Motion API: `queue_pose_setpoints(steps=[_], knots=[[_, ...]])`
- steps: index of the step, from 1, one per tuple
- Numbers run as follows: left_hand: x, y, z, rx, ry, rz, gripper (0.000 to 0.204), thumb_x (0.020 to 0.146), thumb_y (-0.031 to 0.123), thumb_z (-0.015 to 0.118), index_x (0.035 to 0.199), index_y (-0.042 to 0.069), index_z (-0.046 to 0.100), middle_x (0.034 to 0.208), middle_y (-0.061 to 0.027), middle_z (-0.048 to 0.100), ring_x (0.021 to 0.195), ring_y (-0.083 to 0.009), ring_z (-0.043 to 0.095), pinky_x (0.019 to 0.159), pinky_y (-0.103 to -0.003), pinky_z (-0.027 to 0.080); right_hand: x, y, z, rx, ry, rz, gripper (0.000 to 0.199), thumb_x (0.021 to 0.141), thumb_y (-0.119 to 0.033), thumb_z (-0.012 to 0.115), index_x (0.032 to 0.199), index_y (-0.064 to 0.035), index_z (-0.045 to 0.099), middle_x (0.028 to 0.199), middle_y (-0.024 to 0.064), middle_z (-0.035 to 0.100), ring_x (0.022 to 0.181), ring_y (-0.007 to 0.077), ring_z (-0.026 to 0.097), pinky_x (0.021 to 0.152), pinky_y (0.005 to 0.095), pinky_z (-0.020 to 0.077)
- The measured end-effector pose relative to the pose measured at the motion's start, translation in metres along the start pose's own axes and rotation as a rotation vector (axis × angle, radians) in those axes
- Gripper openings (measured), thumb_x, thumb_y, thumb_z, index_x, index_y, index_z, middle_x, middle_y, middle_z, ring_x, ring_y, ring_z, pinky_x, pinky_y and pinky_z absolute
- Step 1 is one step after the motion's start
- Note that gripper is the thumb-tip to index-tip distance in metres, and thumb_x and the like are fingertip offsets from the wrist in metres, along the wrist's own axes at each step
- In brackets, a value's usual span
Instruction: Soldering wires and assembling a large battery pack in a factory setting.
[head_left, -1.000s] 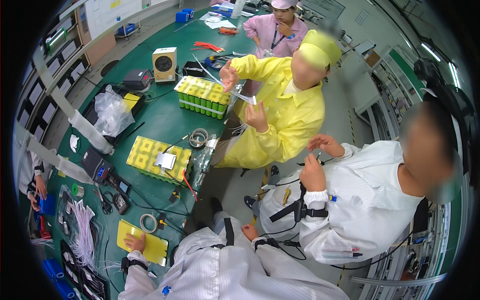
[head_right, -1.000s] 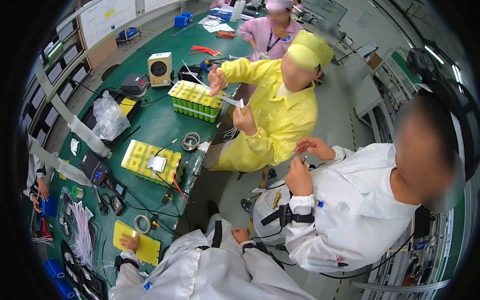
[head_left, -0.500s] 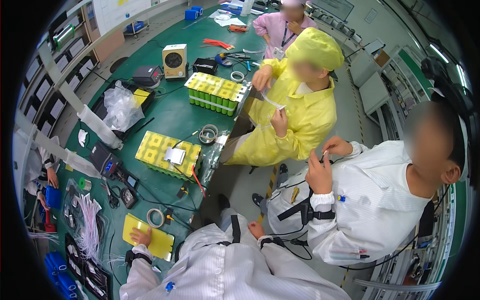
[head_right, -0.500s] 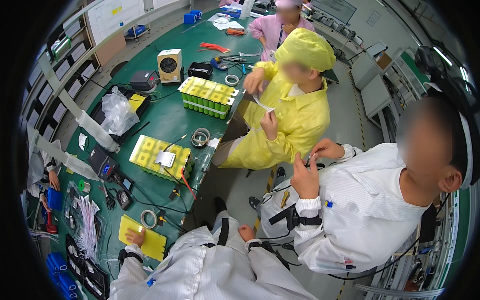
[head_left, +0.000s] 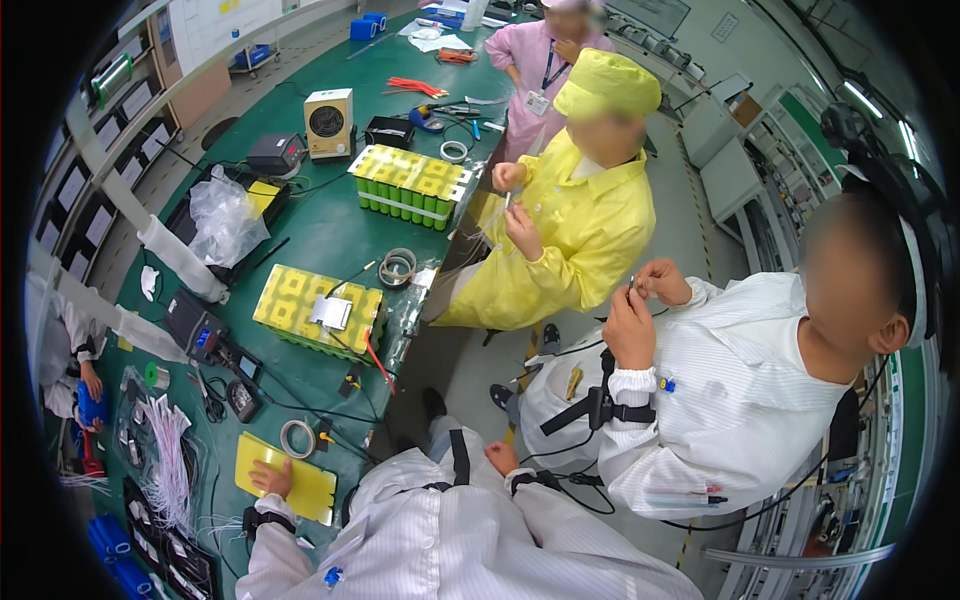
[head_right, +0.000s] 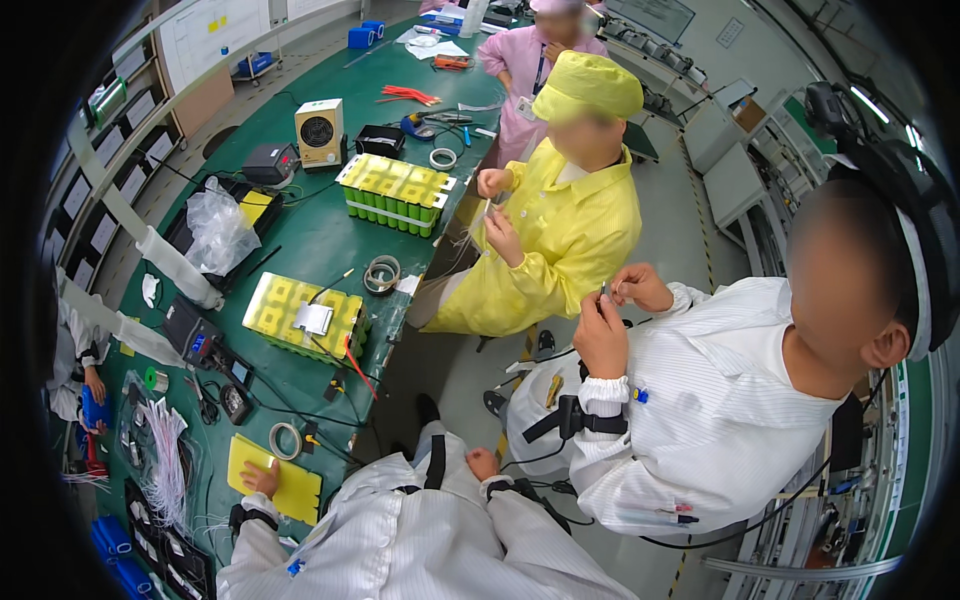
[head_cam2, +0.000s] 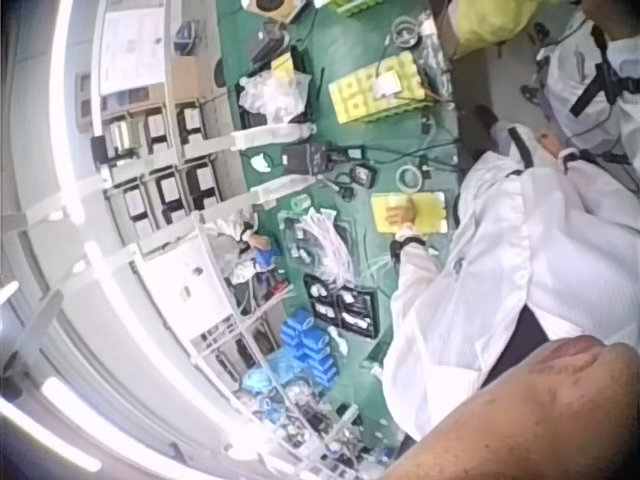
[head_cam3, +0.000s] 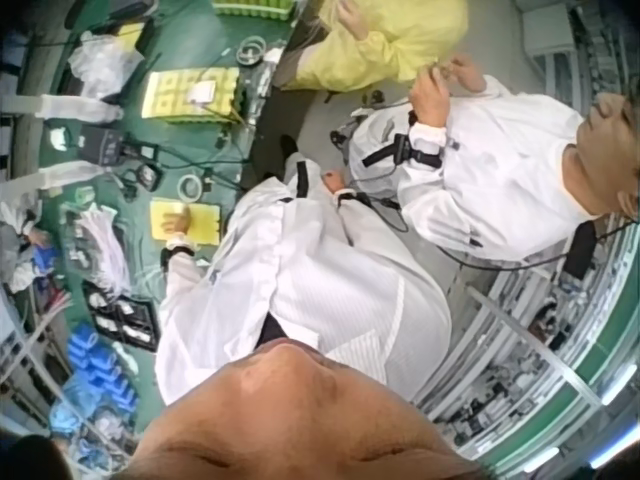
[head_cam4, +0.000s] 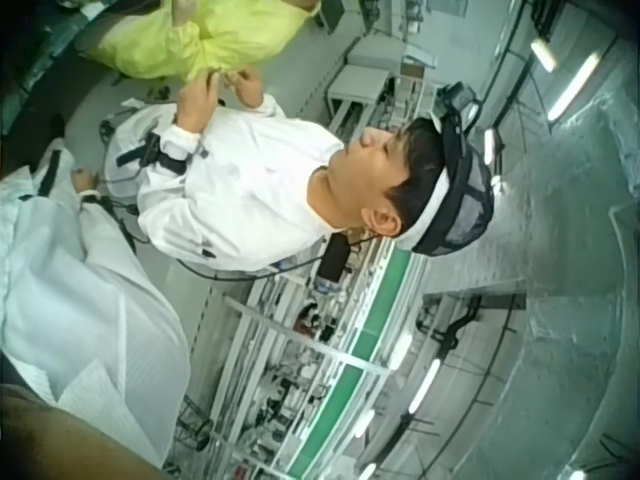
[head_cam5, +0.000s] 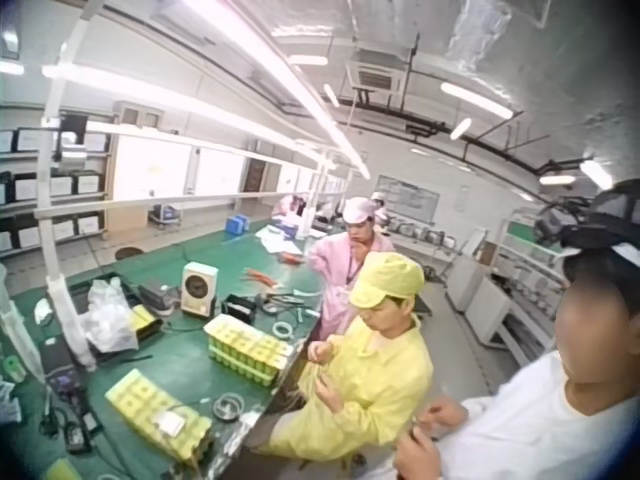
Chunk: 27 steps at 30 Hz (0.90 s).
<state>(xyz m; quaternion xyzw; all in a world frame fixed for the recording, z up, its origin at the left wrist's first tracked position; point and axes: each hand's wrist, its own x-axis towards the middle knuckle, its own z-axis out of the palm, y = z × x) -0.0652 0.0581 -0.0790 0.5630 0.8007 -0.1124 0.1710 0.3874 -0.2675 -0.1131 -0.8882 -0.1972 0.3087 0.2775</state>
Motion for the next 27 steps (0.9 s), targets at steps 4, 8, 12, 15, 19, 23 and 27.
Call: queue_pose_setpoints(steps=[4, 8, 12, 15, 19, 23, 27], knots=[[0.004, -0.003, 0.004, -0.006, 0.01, 0.019, 0.106, 0.07, 0.068, 0.055, 0.142, 0.009, 0.003, 0.14, -0.0344, 0.002, 0.127, -0.0546, 0.008, 0.103, -0.058, 0.013, 0.002, 0.001, 0.0, -0.023, -0.043, 0.042, 0.024, 0.076, -0.028, 0.06, 0.087, -0.0065, 0.065, 0.081, 0.0118, 0.066, 0.078, 0.0255, 0.063, 0.071, 0.0332, 0.0477], [0.006, -0.003, 0.006, 0.01, 0.017, 0.023, 0.106, 0.07, 0.068, 0.055, 0.142, 0.009, 0.003, 0.14, -0.0348, 0.003, 0.127, -0.0547, 0.01, 0.104, -0.057, 0.014, -0.001, -0.006, -0.005, -0.014, -0.022, 0.027, 0.026, 0.077, -0.029, 0.06, 0.088, -0.0068, 0.065, 0.082, 0.012, 0.066, 0.079, 0.0262, 0.063, 0.071, 0.0335, 0.0476], [0.006, -0.004, 0.006, 0.007, 0.026, 0.029, 0.106, 0.069, 0.069, 0.054, 0.142, 0.009, 0.005, 0.14, -0.0349, 0.005, 0.126, -0.0549, 0.012, 0.104, -0.056, 0.015, -0.001, -0.012, -0.007, -0.009, -0.035, 0.05, 0.027, 0.077, -0.031, 0.059, 0.089, -0.0072, 0.065, 0.083, 0.0119, 0.066, 0.081, 0.0266, 0.063, 0.072, 0.034, 0.0474], [0.007, -0.004, 0.007, 0.063, 0.029, 0.008, 0.105, 0.069, 0.069, 0.054, 0.142, 0.01, 0.006, 0.14, -0.035, 0.007, 0.126, -0.0551, 0.014, 0.104, -0.056, 0.015, 0.002, -0.008, -0.006, -0.027, -0.039, 0.054, 0.028, 0.077, -0.032, 0.059, 0.09, -0.0076, 0.064, 0.083, 0.0118, 0.066, 0.082, 0.0267, 0.063, 0.073, 0.0342, 0.0472], [0.007, -0.005, 0.008, 0.065, 0.037, 0.024, 0.105, 0.069, 0.07, 0.054, 0.142, 0.01, 0.007, 0.139, -0.0351, 0.008, 0.125, -0.0553, 0.014, 0.103, -0.056, 0.015, 0.001, -0.011, -0.007, -0.02, -0.037, 0.051, 0.027, 0.077, -0.031, 0.059, 0.089, -0.0075, 0.064, 0.084, 0.012, 0.066, 0.082, 0.027, 0.063, 0.072, 0.0342, 0.0471], [0.007, -0.005, 0.007, 0.028, 0.027, 0.017, 0.104, 0.071, 0.068, 0.054, 0.142, 0.009, 0.005, 0.14, -0.0345, 0.005, 0.126, -0.0549, 0.011, 0.104, -0.056, 0.015, 0.001, -0.016, -0.009, -0.018, -0.041, 0.038, 0.027, 0.077, -0.031, 0.059, 0.088, -0.0071, 0.064, 0.084, 0.0117, 0.066, 0.082, 0.027, 0.063, 0.072, 0.0343, 0.0471], [0.001, -0.002, 0.0, -0.01, -0.041, 0.003, 0.105, 0.072, 0.067, 0.054, 0.142, 0.008, 0.002, 0.141, -0.0337, 0.0, 0.127, -0.0547, 0.007, 0.104, -0.057, 0.014, -0.001, -0.018, -0.011, -0.025, -0.054, 0.032, 0.025, 0.078, -0.03, 0.059, 0.087, -0.0073, 0.064, 0.083, 0.0112, 0.066, 0.081, 0.0268, 0.063, 0.072, 0.0342, 0.0471]])
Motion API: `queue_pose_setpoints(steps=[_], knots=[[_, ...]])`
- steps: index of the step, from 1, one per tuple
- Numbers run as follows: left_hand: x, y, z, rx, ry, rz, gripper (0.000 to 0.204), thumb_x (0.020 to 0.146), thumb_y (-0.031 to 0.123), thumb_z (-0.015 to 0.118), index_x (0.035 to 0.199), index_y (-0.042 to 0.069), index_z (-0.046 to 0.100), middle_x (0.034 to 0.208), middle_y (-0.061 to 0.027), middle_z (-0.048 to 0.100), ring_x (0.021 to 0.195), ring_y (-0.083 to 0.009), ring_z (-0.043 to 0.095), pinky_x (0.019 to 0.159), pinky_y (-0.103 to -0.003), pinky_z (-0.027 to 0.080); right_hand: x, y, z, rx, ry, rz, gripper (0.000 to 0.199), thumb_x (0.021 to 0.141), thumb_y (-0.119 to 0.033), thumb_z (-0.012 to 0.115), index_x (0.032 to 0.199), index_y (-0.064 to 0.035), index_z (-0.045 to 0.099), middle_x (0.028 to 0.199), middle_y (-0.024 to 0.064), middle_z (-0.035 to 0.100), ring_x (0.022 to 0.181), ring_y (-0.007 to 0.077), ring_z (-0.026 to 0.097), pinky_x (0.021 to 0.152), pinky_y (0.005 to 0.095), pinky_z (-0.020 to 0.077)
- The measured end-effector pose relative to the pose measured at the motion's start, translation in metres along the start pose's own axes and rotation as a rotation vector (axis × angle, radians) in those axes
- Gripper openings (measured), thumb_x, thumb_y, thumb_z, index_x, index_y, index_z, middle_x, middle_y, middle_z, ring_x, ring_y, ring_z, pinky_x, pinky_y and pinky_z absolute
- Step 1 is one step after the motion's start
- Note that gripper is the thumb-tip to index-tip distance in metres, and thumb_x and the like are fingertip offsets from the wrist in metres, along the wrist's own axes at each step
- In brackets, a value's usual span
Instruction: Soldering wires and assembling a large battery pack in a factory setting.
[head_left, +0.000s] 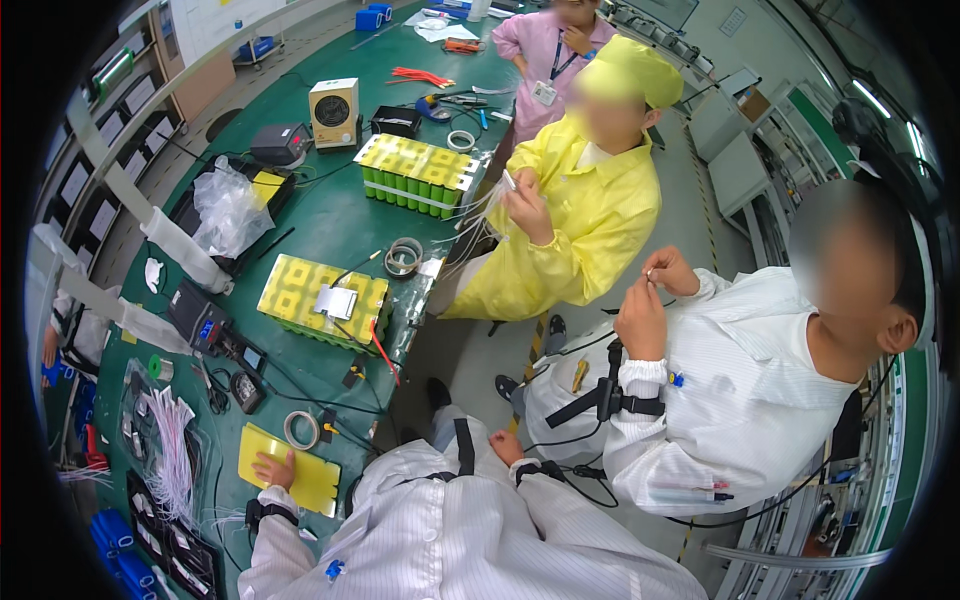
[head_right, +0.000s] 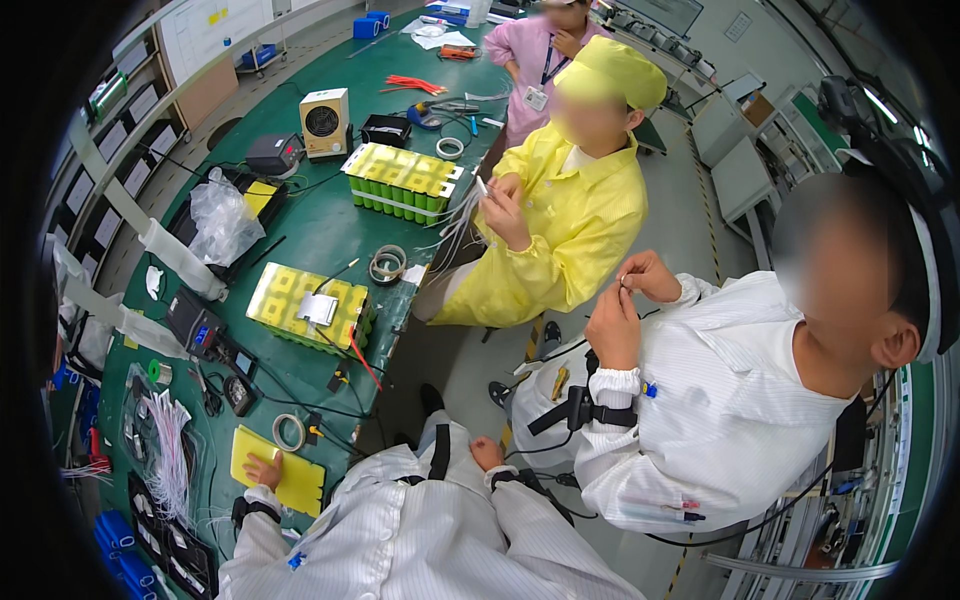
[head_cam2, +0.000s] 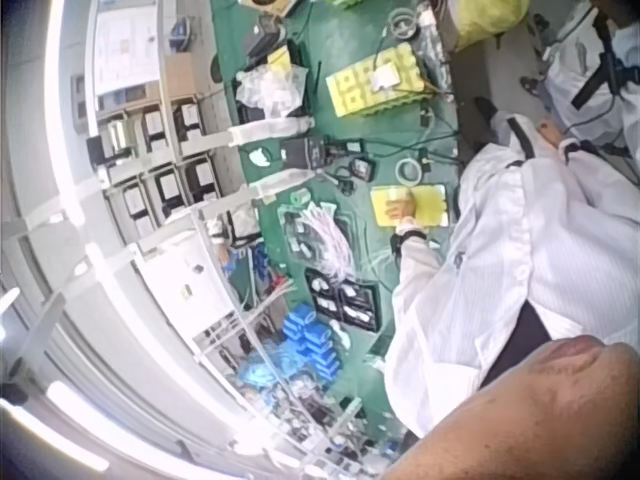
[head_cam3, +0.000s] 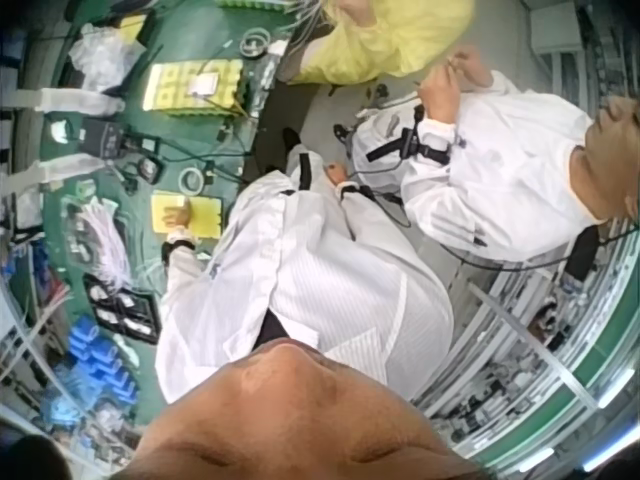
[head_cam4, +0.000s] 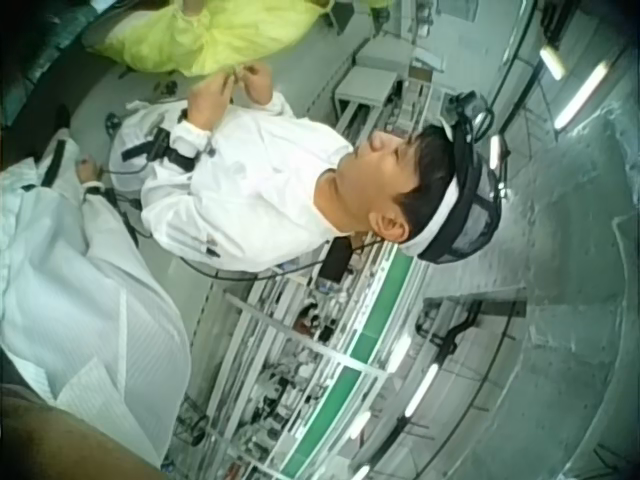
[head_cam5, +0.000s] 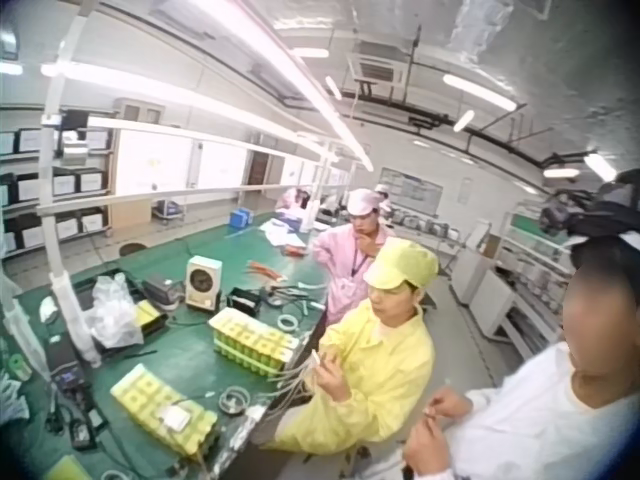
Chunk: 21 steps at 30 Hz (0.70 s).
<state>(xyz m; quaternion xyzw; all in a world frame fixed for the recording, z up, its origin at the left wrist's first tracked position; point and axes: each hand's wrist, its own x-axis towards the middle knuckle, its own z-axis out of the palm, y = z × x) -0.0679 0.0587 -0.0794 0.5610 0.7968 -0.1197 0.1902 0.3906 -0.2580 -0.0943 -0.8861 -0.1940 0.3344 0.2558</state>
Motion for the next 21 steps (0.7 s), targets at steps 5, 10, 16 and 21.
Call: queue_pose_setpoints(steps=[5, 10, 16, 21], knots=[[-0.005, 0.001, -0.001, -0.03, 0.017, -0.001, 0.105, 0.072, 0.066, 0.055, 0.142, 0.008, 0.002, 0.141, -0.0335, -0.001, 0.128, -0.0545, 0.006, 0.104, -0.058, 0.013, -0.001, 0.002, 0.001, 0.048, -0.008, -0.036, 0.023, 0.078, -0.028, 0.059, 0.086, -0.0077, 0.064, 0.081, 0.0112, 0.066, 0.08, 0.0266, 0.063, 0.071, 0.0343, 0.047], [-0.008, 0.007, -0.004, -0.044, 0.033, 0.001, 0.106, 0.069, 0.067, 0.056, 0.142, 0.01, 0.004, 0.142, -0.0313, 0.0, 0.129, -0.052, 0.005, 0.101, -0.061, 0.016, 0.003, 0.01, 0.001, 0.068, 0.011, -0.047, 0.023, 0.078, -0.027, 0.059, 0.085, -0.0058, 0.065, 0.079, 0.0131, 0.065, 0.077, 0.0266, 0.063, 0.07, 0.0338, 0.0468], [-0.016, 0.013, -0.01, -0.032, 0.007, -0.051, 0.104, 0.07, 0.068, 0.056, 0.142, 0.015, 0.003, 0.145, -0.0255, 0.0, 0.132, -0.0457, 0.005, 0.099, -0.063, 0.019, 0.006, 0.014, 0.001, 0.017, 0.012, -0.067, 0.024, 0.079, -0.027, 0.059, 0.085, -0.0048, 0.064, 0.078, 0.0131, 0.065, 0.075, 0.0259, 0.062, 0.069, 0.0338, 0.0465], [-0.012, 0.004, -0.004, -0.013, 0.035, -0.054, 0.104, 0.07, 0.068, 0.056, 0.142, 0.015, 0.003, 0.144, -0.0255, 0.001, 0.132, -0.0459, 0.005, 0.096, -0.065, 0.022, 0.005, 0.014, 0.004, 0.027, 0.02, -0.08, 0.025, 0.079, -0.028, 0.059, 0.084, -0.0047, 0.064, 0.077, 0.0129, 0.065, 0.075, 0.0266, 0.062, 0.069, 0.0343, 0.0463]])
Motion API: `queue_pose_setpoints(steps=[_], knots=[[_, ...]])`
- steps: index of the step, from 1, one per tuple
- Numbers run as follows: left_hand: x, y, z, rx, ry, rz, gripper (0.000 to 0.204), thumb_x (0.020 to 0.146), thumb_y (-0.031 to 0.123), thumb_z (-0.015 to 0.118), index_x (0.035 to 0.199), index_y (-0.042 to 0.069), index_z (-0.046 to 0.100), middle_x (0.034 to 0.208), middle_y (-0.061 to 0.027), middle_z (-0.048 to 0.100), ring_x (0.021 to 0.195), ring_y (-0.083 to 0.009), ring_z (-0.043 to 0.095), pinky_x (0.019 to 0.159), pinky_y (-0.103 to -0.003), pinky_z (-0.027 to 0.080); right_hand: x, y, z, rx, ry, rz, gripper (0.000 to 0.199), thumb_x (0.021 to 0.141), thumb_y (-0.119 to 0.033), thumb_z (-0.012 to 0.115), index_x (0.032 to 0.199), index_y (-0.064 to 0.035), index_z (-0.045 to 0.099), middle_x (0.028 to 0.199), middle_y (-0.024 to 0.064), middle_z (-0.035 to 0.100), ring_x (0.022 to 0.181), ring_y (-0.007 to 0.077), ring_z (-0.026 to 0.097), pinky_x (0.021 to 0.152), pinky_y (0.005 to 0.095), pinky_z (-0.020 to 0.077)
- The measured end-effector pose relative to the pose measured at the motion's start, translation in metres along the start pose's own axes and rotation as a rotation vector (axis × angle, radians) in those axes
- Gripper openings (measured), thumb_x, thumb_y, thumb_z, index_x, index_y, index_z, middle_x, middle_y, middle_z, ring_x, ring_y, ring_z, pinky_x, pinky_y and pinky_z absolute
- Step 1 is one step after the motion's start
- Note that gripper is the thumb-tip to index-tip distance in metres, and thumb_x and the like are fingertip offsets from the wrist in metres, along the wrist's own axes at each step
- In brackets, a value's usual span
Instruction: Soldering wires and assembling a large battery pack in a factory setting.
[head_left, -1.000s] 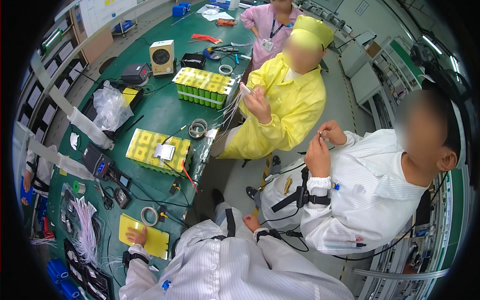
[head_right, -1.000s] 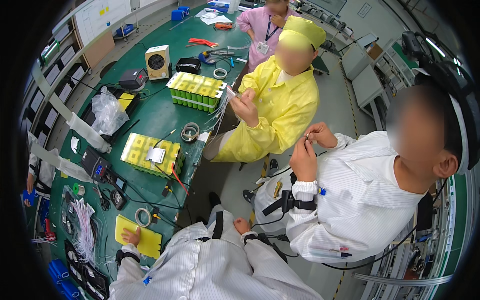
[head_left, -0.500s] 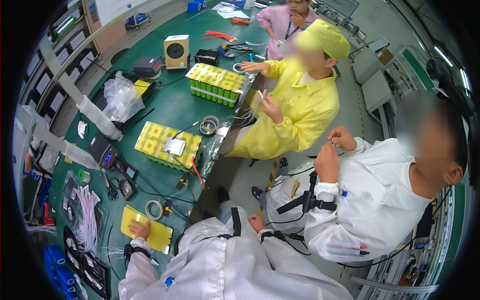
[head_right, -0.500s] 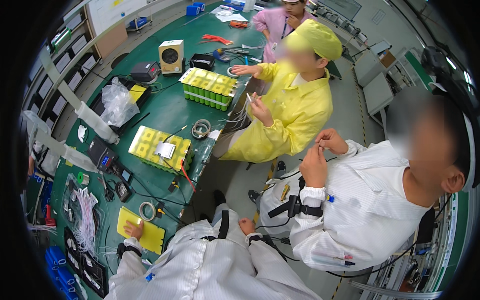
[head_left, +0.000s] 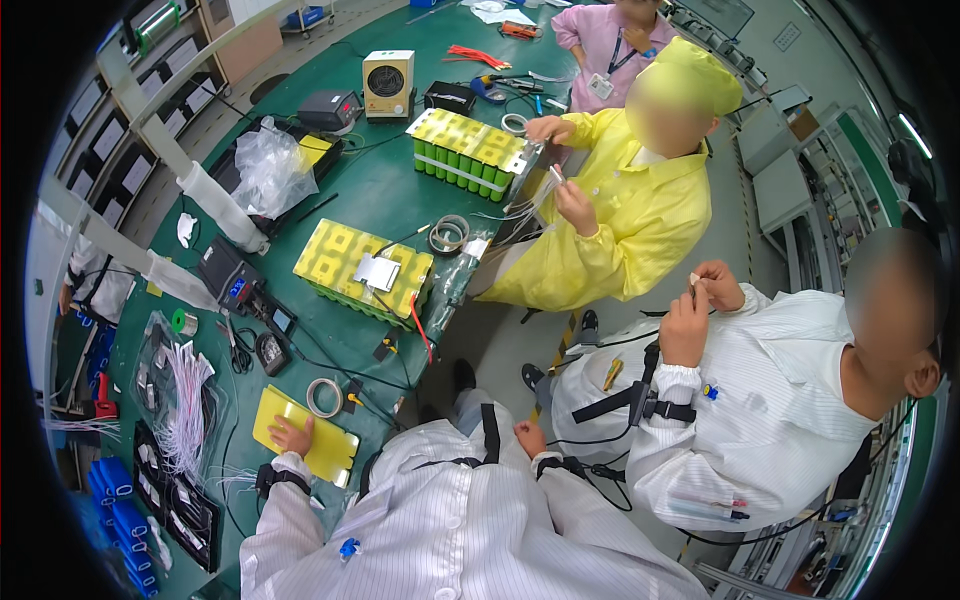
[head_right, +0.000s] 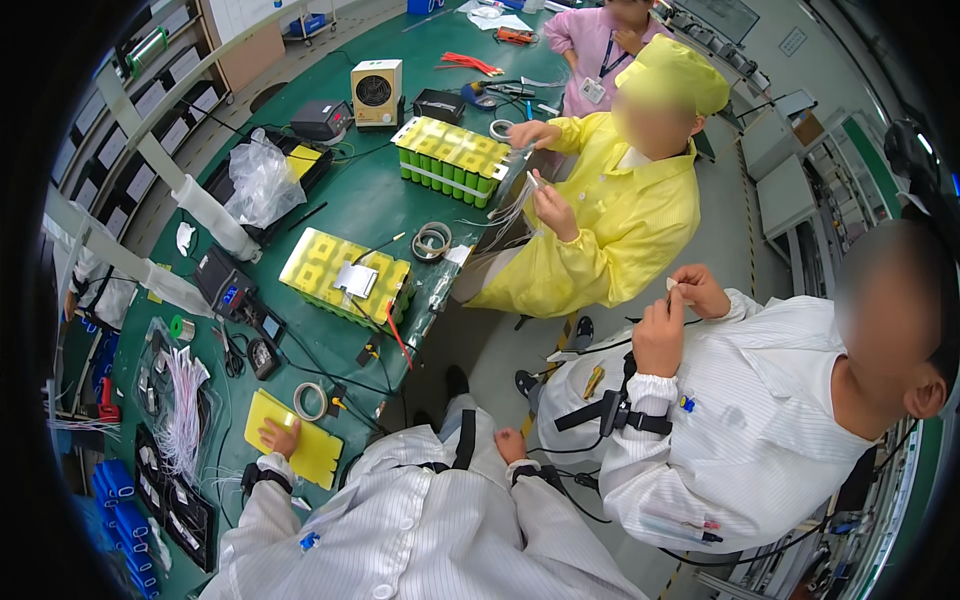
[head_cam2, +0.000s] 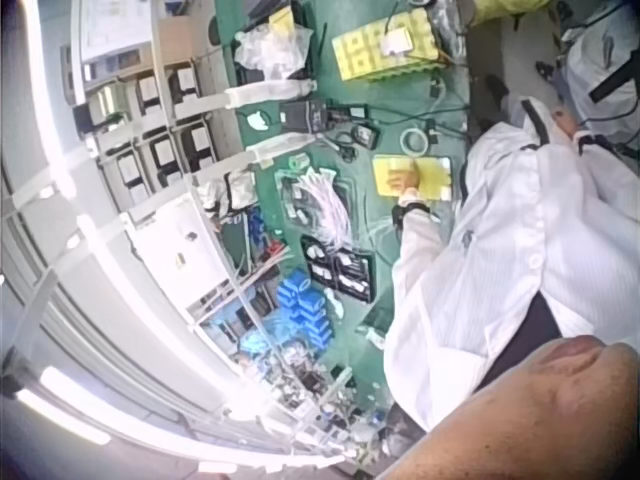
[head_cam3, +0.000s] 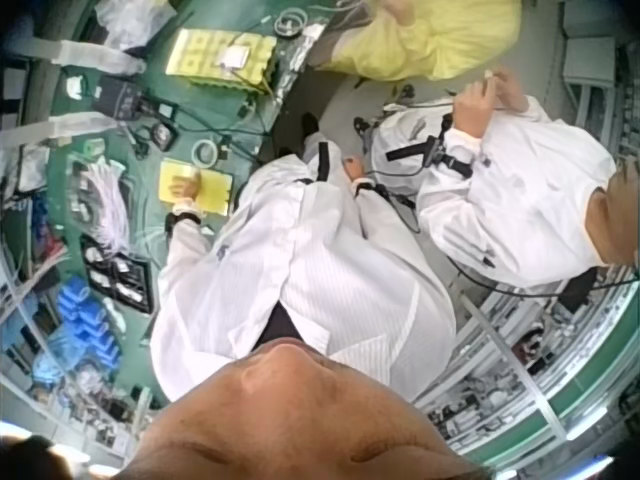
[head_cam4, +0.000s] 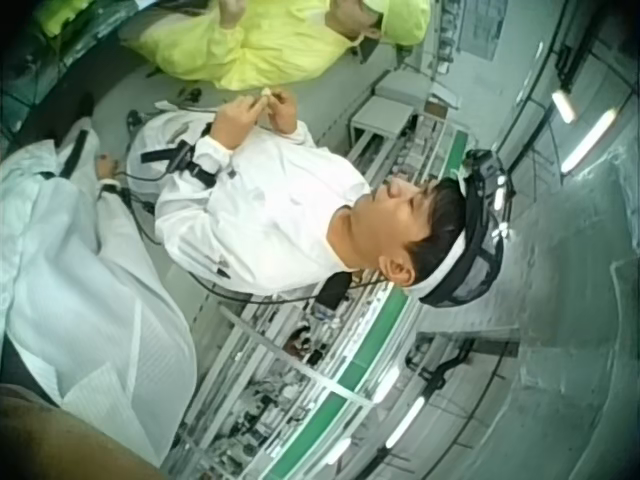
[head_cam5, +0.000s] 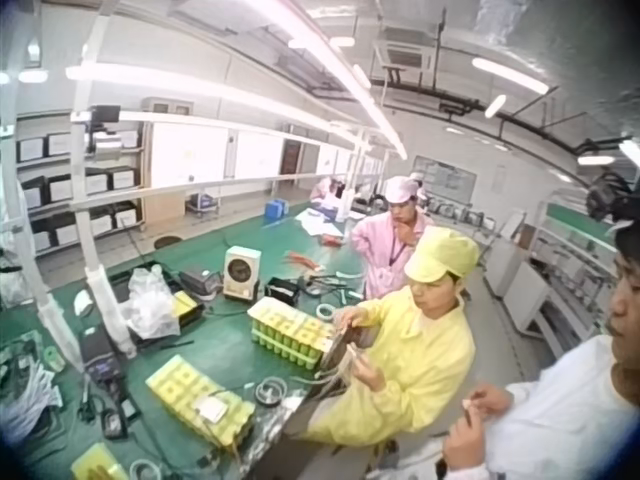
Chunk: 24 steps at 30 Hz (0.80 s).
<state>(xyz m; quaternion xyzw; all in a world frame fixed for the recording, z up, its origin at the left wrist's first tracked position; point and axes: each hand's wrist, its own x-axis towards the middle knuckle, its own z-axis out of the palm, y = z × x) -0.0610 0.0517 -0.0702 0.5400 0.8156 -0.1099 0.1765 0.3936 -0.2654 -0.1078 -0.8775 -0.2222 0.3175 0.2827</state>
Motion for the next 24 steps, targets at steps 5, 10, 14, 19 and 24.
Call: queue_pose_setpoints(steps=[5, 10, 14, 19, 24], knots=[[0.001, 0.002, 0.003, -0.005, -0.003, 0.023, 0.103, 0.07, 0.067, 0.056, 0.142, 0.015, 0.004, 0.144, -0.0258, 0.001, 0.132, -0.0463, 0.006, 0.096, -0.065, 0.022, -0.002, -0.001, -0.002, -0.051, 0.007, 0.018, 0.025, 0.079, -0.028, 0.059, 0.085, -0.0039, 0.064, 0.077, 0.0138, 0.064, 0.074, 0.0263, 0.062, 0.068, 0.034, 0.0462], [0.015, -0.003, 0.011, 0.001, 0.085, 0.07, 0.104, 0.07, 0.067, 0.057, 0.142, 0.013, 0.005, 0.143, -0.0279, 0.002, 0.131, -0.048, 0.008, 0.097, -0.063, 0.023, 0.006, -0.004, -0.002, 0.028, -0.012, -0.003, 0.025, 0.079, -0.027, 0.06, 0.084, -0.0038, 0.064, 0.077, 0.0141, 0.064, 0.072, 0.0263, 0.062, 0.066, 0.034, 0.0463], [0.006, -0.004, 0.008, 0.027, 0.021, 0.033, 0.104, 0.07, 0.068, 0.055, 0.142, 0.013, 0.006, 0.143, -0.0282, 0.003, 0.13, -0.0493, 0.009, 0.098, -0.064, 0.02, -0.001, -0.002, -0.001, 0.022, 0.008, 0.012, 0.025, 0.079, -0.027, 0.061, 0.084, -0.0035, 0.064, 0.076, 0.0144, 0.065, 0.072, 0.0264, 0.062, 0.066, 0.0343, 0.0467], [-0.001, 0.002, 0.001, -0.009, -0.043, 0.0, 0.105, 0.069, 0.069, 0.055, 0.142, 0.014, 0.003, 0.144, -0.0253, -0.003, 0.132, -0.0465, 0.002, 0.096, -0.066, 0.02, -0.002, -0.003, 0.0, -0.027, -0.003, 0.011, 0.024, 0.079, -0.027, 0.06, 0.086, -0.0043, 0.064, 0.077, 0.0138, 0.065, 0.073, 0.027, 0.062, 0.068, 0.0343, 0.0469], [-0.003, 0.006, -0.004, -0.052, -0.043, 0.021, 0.106, 0.069, 0.068, 0.056, 0.142, 0.014, 0.002, 0.144, -0.0255, -0.004, 0.132, -0.0468, 0.001, 0.096, -0.066, 0.018, -0.003, -0.011, -0.003, 0.009, -0.011, 0.031, 0.023, 0.079, -0.026, 0.059, 0.084, -0.0038, 0.064, 0.075, 0.013, 0.064, 0.072, 0.0257, 0.062, 0.067, 0.0338, 0.0464]])
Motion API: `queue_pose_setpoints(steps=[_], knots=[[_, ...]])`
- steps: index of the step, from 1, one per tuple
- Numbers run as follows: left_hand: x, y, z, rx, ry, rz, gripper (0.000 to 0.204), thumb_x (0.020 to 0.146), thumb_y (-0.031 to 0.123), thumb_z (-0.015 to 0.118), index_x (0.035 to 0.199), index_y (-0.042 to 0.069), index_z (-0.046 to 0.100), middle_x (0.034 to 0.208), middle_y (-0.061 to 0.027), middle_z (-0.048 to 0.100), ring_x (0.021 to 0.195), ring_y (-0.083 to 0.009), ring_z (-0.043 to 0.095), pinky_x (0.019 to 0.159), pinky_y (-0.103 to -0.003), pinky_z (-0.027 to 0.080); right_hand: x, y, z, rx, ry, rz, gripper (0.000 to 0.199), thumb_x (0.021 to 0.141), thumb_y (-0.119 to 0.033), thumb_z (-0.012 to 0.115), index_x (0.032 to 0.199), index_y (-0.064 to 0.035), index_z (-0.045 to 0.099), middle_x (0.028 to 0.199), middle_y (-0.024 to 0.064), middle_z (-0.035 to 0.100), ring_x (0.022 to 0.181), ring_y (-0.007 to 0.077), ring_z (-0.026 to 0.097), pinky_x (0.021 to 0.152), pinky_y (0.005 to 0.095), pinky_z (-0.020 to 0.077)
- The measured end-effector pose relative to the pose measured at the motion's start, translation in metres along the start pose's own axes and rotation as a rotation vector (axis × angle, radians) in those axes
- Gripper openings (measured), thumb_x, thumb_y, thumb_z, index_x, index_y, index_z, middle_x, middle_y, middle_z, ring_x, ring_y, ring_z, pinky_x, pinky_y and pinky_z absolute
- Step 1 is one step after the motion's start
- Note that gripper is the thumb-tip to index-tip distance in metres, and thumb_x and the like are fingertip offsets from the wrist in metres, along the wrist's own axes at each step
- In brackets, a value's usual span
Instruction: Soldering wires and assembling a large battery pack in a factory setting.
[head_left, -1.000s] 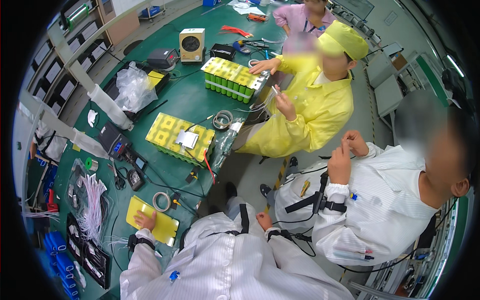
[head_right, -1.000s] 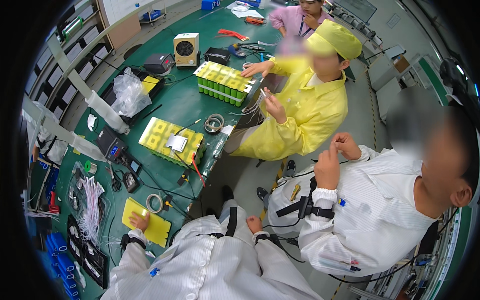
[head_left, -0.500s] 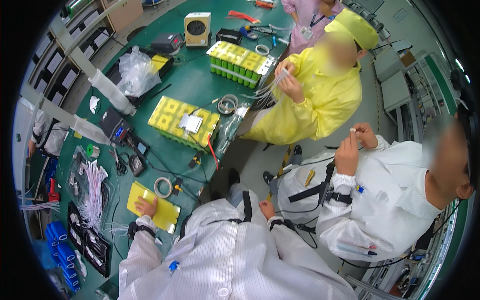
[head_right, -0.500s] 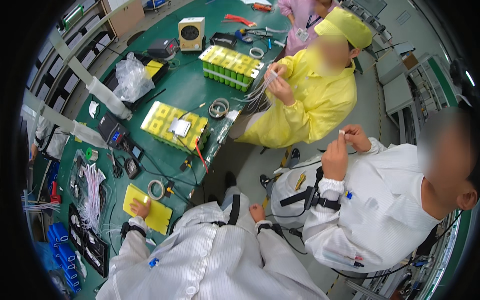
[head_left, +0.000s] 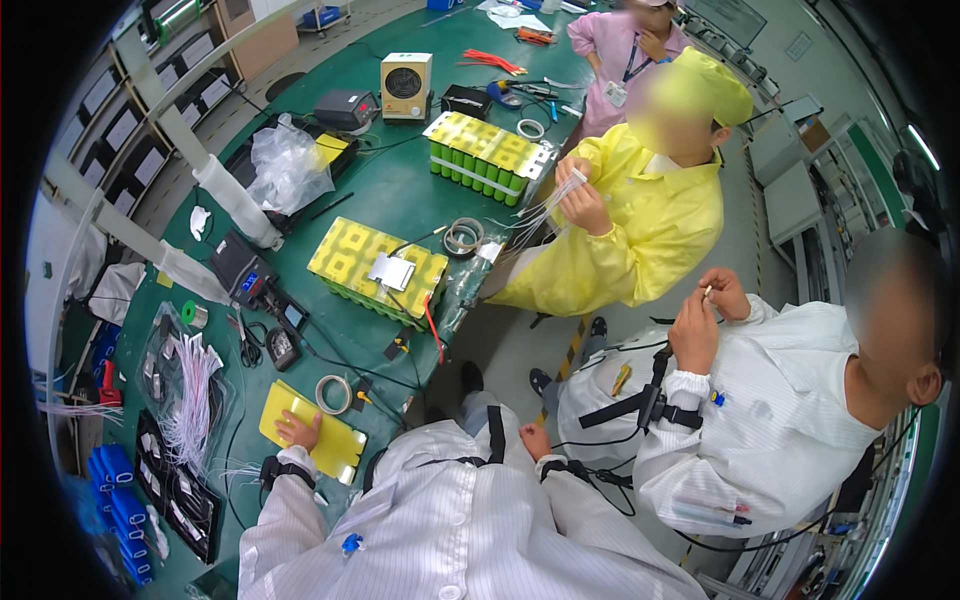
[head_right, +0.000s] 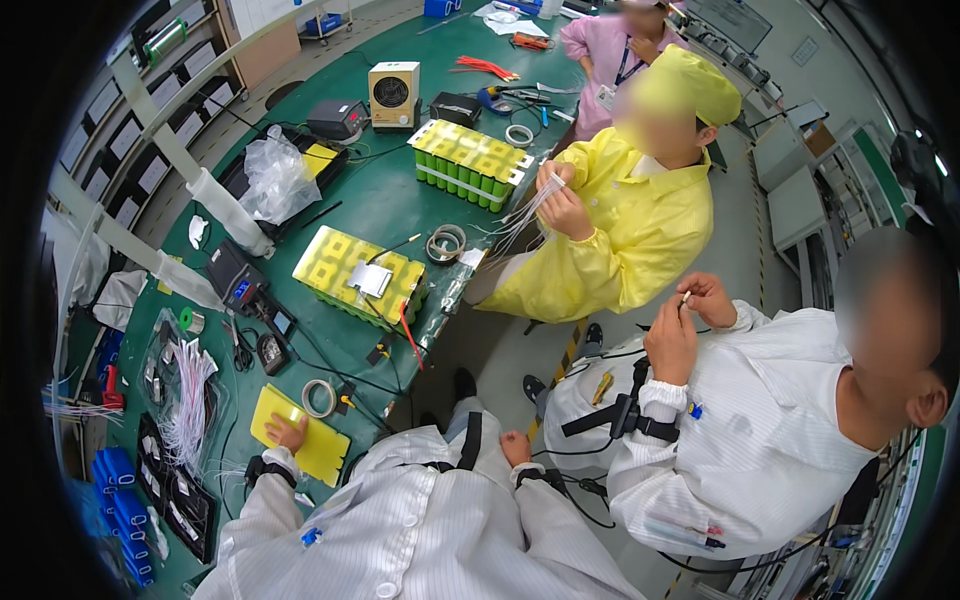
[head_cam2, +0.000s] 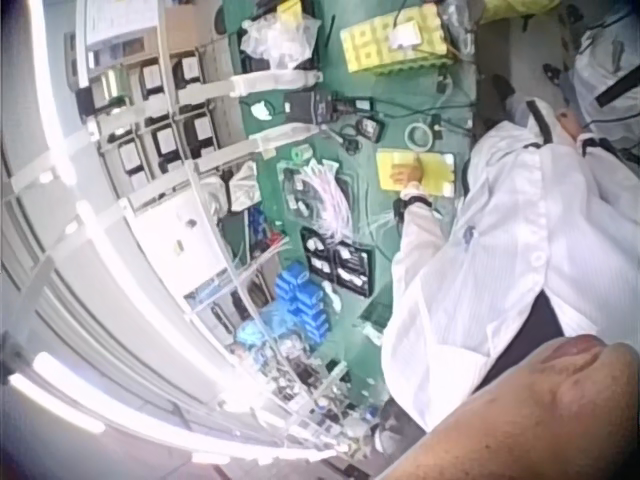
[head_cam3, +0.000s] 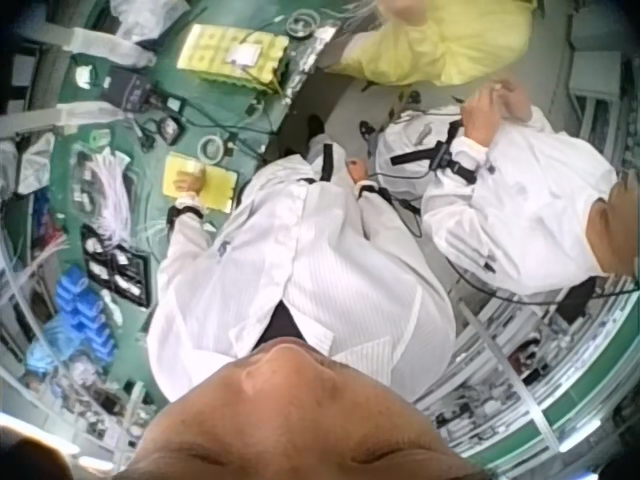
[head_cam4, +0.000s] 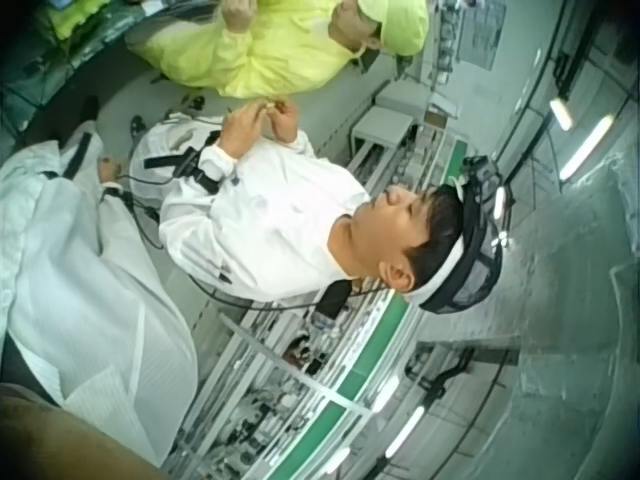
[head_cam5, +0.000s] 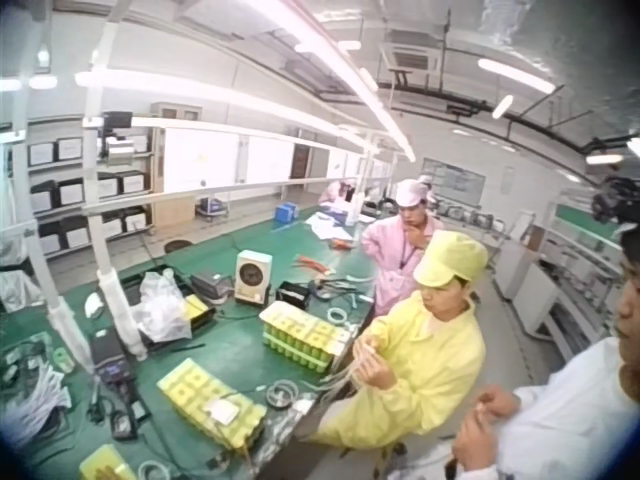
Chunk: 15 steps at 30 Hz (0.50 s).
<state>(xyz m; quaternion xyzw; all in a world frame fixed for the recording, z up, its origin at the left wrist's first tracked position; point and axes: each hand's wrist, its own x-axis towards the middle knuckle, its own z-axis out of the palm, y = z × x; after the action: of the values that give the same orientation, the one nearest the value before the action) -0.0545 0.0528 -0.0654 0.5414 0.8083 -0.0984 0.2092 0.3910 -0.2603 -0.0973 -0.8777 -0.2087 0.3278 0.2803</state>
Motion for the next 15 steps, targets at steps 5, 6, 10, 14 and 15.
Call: queue_pose_setpoints(steps=[5, 6, 10, 14, 15], knots=[[0.009, -0.006, 0.004, 0.032, -0.001, -0.009, 0.105, 0.07, 0.067, 0.056, 0.142, 0.013, 0.001, 0.144, -0.026, -0.005, 0.132, -0.0473, 0.0, 0.097, -0.066, 0.017, 0.003, -0.005, 0.0, 0.009, -0.003, -0.041, 0.023, 0.078, -0.026, 0.059, 0.083, -0.0039, 0.064, 0.075, 0.0122, 0.064, 0.071, 0.0243, 0.061, 0.066, 0.0332, 0.0459], [0.009, -0.007, 0.005, 0.026, 0.002, -0.004, 0.106, 0.07, 0.066, 0.057, 0.142, 0.013, 0.001, 0.144, -0.026, -0.006, 0.132, -0.0473, 0.0, 0.097, -0.066, 0.017, 0.003, -0.006, 0.001, 0.008, -0.007, -0.027, 0.022, 0.078, -0.026, 0.06, 0.083, -0.0043, 0.064, 0.074, 0.0119, 0.064, 0.07, 0.024, 0.061, 0.066, 0.0331, 0.0459], [0.003, 0.003, 0.0, 0.025, -0.018, -0.017, 0.106, 0.07, 0.066, 0.057, 0.142, 0.014, 0.0, 0.144, -0.0253, -0.006, 0.132, -0.0465, 0.0, 0.097, -0.066, 0.017, 0.007, -0.001, 0.002, -0.004, 0.015, -0.007, 0.022, 0.077, -0.026, 0.061, 0.081, -0.0046, 0.065, 0.072, 0.0107, 0.064, 0.068, 0.0225, 0.061, 0.064, 0.0329, 0.0457], [0.002, 0.0, -0.001, 0.041, -0.039, -0.049, 0.106, 0.07, 0.067, 0.057, 0.142, 0.014, -0.001, 0.145, -0.024, -0.005, 0.132, -0.045, 0.001, 0.097, -0.066, 0.018, 0.007, -0.003, 0.004, -0.007, 0.014, -0.019, 0.022, 0.077, -0.025, 0.061, 0.081, -0.0042, 0.065, 0.071, 0.0105, 0.064, 0.067, 0.022, 0.061, 0.064, 0.0328, 0.0459], [0.002, 0.0, 0.0, 0.05, -0.038, -0.048, 0.107, 0.07, 0.067, 0.057, 0.142, 0.015, -0.001, 0.145, -0.0237, -0.004, 0.133, -0.0445, 0.001, 0.097, -0.066, 0.019, 0.008, -0.003, 0.003, 0.012, 0.004, -0.022, 0.022, 0.078, -0.026, 0.061, 0.081, -0.0041, 0.065, 0.072, 0.0108, 0.064, 0.068, 0.022, 0.061, 0.064, 0.0328, 0.046]])
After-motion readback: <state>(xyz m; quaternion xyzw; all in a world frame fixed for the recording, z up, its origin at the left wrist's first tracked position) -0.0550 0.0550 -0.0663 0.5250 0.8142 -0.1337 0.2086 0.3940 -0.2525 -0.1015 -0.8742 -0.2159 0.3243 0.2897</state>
